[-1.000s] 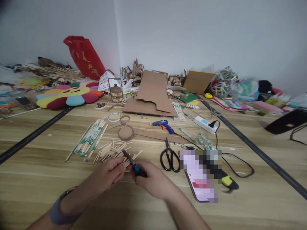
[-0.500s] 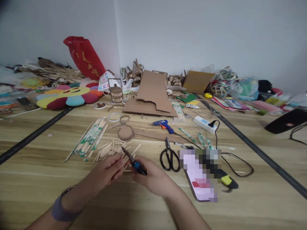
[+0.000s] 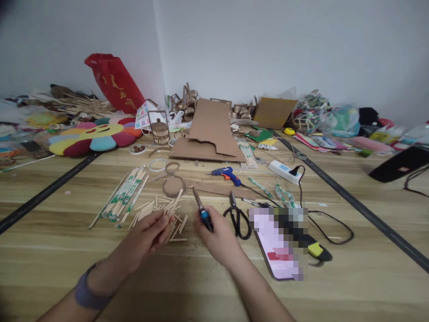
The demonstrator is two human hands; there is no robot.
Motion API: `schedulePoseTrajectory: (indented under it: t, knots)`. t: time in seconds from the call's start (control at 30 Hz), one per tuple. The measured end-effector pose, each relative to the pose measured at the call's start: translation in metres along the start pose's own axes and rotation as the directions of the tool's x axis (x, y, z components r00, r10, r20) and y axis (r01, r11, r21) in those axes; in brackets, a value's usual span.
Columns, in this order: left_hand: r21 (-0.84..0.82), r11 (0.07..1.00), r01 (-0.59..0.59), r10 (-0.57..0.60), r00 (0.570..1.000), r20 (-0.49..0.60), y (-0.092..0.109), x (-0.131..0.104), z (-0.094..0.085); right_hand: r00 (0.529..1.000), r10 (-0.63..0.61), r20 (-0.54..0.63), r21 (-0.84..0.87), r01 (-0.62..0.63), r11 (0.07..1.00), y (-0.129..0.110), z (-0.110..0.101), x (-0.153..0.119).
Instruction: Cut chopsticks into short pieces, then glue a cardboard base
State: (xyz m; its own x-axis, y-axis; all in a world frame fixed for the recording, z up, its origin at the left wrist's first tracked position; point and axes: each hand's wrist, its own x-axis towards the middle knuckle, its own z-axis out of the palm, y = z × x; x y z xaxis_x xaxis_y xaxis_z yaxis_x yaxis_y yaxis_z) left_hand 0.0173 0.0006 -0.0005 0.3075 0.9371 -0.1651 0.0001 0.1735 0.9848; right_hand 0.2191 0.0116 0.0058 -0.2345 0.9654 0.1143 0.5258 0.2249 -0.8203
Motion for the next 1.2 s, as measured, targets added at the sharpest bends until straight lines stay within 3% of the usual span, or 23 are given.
schedulePoseTrajectory:
  t: [0.07,0.1,0.2,0.33,0.53,0.7,0.8,0.97,1.1,1.2]
  knots:
    - [0.235,0.972,0.002,-0.005,1.000,0.011,0.001,0.000,0.000,0.966,-0.176,-0.188,-0.129,0.153,0.980,0.003,-0.001,0.001]
    - [0.360,0.933,-0.012,0.004,1.000,0.022,0.001,-0.001,0.001,0.933,-0.285,-0.220,-0.204,0.242,0.949,0.004,0.000,0.001]
    - [0.650,0.755,-0.086,0.074,0.996,0.046,-0.002,-0.002,0.004,0.873,-0.477,-0.104,-0.362,0.414,0.835,0.006,0.004,-0.001]
    - [0.808,0.578,-0.114,0.132,0.990,0.045,-0.006,-0.002,0.008,0.914,-0.406,0.015,-0.468,0.365,0.805,0.008,0.012,-0.003]
    - [0.904,0.419,-0.090,0.132,0.991,0.038,-0.007,-0.001,0.012,0.939,-0.343,-0.020,-0.568,0.272,0.777,0.009,0.019,-0.003]
    - [0.957,0.288,-0.004,0.059,0.998,-0.014,-0.001,-0.004,0.018,0.957,-0.286,-0.043,-0.607,0.202,0.768,0.007,0.024,-0.004]
    - [0.955,0.295,0.016,0.062,0.997,-0.036,0.001,-0.006,0.019,0.970,-0.236,-0.060,-0.617,0.149,0.773,0.005,0.028,-0.006]
    - [0.906,0.420,0.041,0.111,0.989,-0.097,-0.007,-0.008,0.020,0.989,-0.142,-0.052,-0.617,0.080,0.783,0.000,0.034,-0.007]
    - [0.890,0.450,0.075,0.137,0.979,-0.152,-0.015,-0.007,0.023,0.986,-0.154,-0.066,-0.626,0.079,0.776,-0.002,0.041,-0.007]
    - [0.858,0.514,0.018,0.139,0.985,-0.104,-0.013,-0.005,0.018,0.988,-0.126,-0.087,-0.490,0.068,0.869,0.001,0.036,-0.003]
